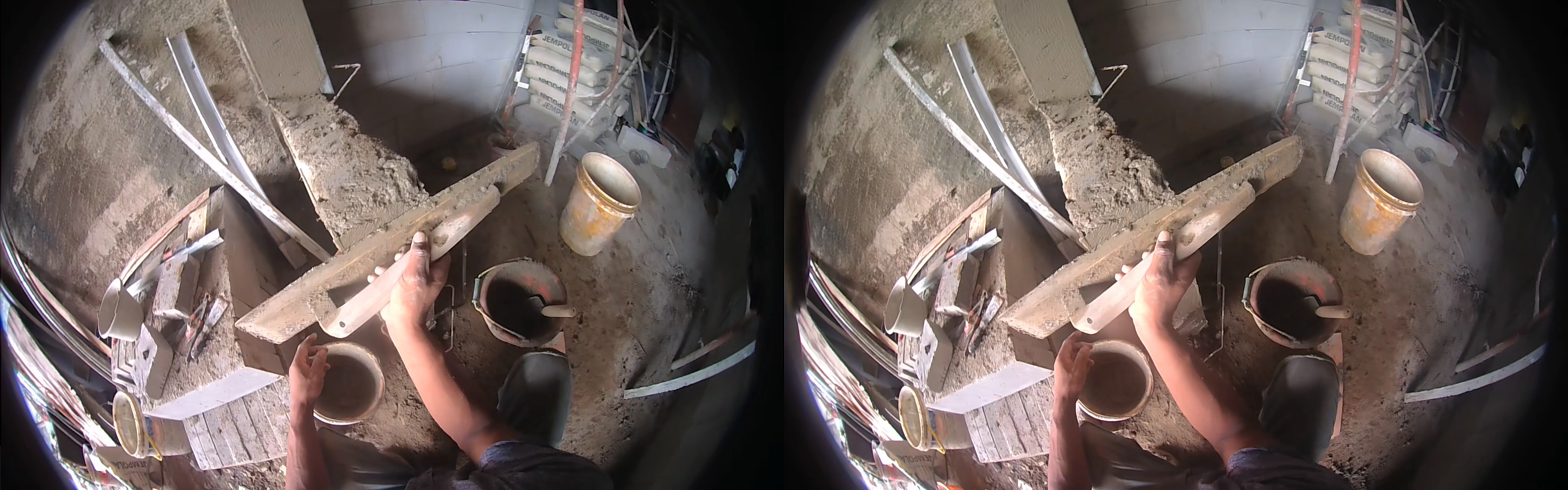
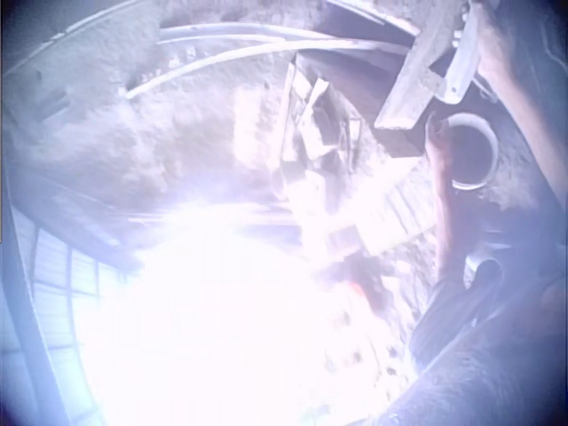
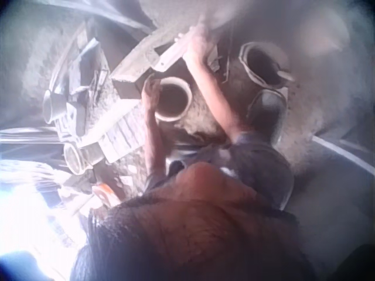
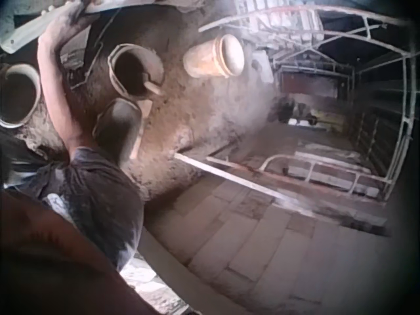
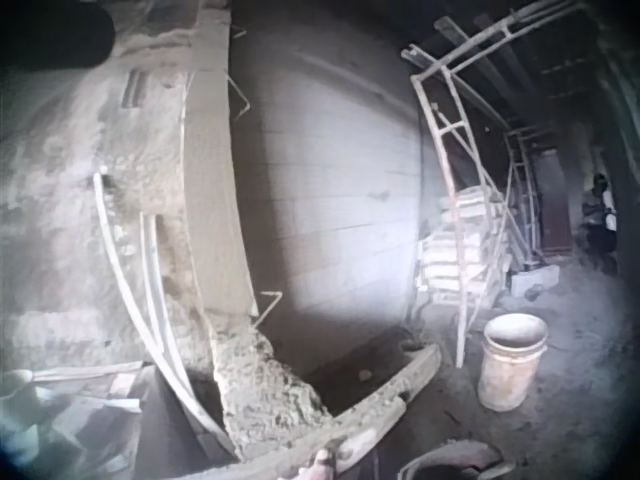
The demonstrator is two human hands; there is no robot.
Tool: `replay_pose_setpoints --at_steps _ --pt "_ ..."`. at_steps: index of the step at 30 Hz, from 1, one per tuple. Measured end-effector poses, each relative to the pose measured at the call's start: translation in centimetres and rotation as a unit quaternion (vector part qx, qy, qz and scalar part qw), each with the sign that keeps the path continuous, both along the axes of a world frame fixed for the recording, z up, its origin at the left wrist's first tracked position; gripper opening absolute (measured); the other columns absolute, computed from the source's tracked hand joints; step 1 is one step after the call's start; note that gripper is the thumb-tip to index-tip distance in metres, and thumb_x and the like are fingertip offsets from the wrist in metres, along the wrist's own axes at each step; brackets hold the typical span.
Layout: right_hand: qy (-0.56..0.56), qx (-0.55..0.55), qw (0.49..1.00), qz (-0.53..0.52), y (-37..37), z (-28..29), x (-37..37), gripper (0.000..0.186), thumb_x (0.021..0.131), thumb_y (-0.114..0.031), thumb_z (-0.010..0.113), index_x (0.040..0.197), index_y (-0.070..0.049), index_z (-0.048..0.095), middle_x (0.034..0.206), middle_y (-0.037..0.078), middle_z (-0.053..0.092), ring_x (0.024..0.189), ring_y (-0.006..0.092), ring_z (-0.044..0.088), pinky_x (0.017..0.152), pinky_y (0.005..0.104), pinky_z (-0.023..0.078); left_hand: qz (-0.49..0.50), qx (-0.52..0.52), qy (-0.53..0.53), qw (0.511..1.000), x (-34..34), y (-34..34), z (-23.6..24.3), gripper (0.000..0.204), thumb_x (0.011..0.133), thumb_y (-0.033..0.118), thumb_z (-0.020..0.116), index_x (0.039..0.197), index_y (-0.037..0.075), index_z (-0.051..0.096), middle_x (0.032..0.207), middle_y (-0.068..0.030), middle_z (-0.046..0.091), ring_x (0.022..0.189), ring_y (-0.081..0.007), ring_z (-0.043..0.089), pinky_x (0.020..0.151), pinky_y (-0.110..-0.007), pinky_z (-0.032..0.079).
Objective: The person applies wet plaster to a vertical wall using a trowel and a wooden float, smoothing the surface in repeated strokes. The person occasionally dips the float into a bucket of water and continues to level the plastered area.
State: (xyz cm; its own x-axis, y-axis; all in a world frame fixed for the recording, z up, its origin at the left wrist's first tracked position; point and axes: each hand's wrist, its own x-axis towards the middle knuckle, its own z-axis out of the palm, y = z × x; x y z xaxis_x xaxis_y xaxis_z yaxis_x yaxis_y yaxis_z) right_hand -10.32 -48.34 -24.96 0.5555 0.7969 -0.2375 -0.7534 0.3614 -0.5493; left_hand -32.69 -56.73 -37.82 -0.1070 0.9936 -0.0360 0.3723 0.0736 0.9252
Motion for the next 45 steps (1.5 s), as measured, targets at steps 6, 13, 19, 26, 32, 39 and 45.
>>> replay_pose_setpoints --at_steps 6,13,19,26,32,39,45 --pt "0.042 0.034 0.999 0.01 -1.0 4.8 0.8 0.042 0.091 -0.042 0.073 0.117 -0.018 0.05 0.089 0.005 0.052 0.061 0.0228 0.058 0.048 0.0402 0.052 -0.007 -0.016 0.019 1.0 -0.2 0.1 0.1 0.054 0.098 0.022 0.062 0.146 -0.001 0.048 0.105 -0.0078 0.066 0.077 -0.0112 0.061 0.07 -0.026 0.052" --pt "-0.064 0.23 0.97 -0.039 0.0 16.7 11.8 0.023 0.096 -0.031 0.062 0.095 -0.01 0.051 0.077 0.004 0.053 0.062 0.0206 0.055 0.058 0.0381 0.048 -0.002 -0.05 -0.014 0.999 -0.1 -0.1 -0.7 0.052 0.1 0.021 0.062 0.145 -0.001 0.049 0.106 -0.0051 0.066 0.076 -0.0089 0.06 0.07 -0.025 0.051" --pt "-0.263 0.173 0.949 -0.022 2.0 25.0 27.7 0.024 0.09 -0.034 0.066 0.094 -0.011 0.059 0.072 0.003 0.057 0.064 0.0195 0.057 0.056 0.0351 0.051 -0.195 -0.188 -0.167 0.948 6.2 0.4 4.5 0.055 0.1 0.025 0.064 0.147 0.0 0.047 0.126 -0.011 0.066 0.1 -0.017 0.067 0.081 -0.028 0.055" --pt "-0.264 -0.339 0.894 -0.126 -6.1 14.6 32.9 0.056 0.087 -0.062 0.07 0.106 -0.011 0.056 0.082 0.003 0.053 0.055 0.0169 0.055 0.046 0.0325 0.049 -0.066 -0.44 -0.586 0.677 15.9 0.9 14.5 0.061 0.093 0.028 0.065 0.147 0.011 0.042 0.159 -0.0128 0.038 0.146 -0.0315 0.035 0.114 -0.05 0.032" --pt "-0.003 -0.396 0.918 -0.032 -13.4 5.4 21.2 0.035 0.099 -0.037 0.063 0.117 -0.014 0.045 0.088 0.004 0.052 0.061 0.0141 0.054 0.045 0.0297 0.05 -0.171 -0.448 -0.327 0.814 15.3 3.5 21.2 0.037 0.096 0.019 0.057 0.13 0.007 0.059 0.132 -0.0089 0.06 0.118 -0.0257 0.055 0.099 -0.043 0.045" --pt "0.106 -0.306 0.946 0.015 -9.4 -0.1 3.7 0.032 0.094 -0.028 0.07 0.115 -0.007 0.058 0.085 -0.001 0.057 0.067 0.0076 0.056 0.052 0.0257 0.046 0.103 -0.682 -0.317 0.651 14.9 9.3 30.8 0.034 0.104 0.026 0.049 0.127 0.005 0.06 0.102 -0.0049 0.066 0.073 -0.014 0.058 0.068 -0.032 0.05" --pt "0.008 -0.359 0.928 0.102 -4.0 0.0 -1.8 0.053 0.09 -0.038 0.074 0.125 -0.003 0.056 0.089 0.008 0.066 0.07 0.0196 0.064 0.07 0.0367 0.054 0.072 -0.712 -0.276 0.642 16.1 10.6 33.1 0.053 0.107 0.032 0.041 0.152 0.004 0.039 0.131 -0.0075 0.059 0.087 -0.015 0.054 0.077 -0.034 0.046"
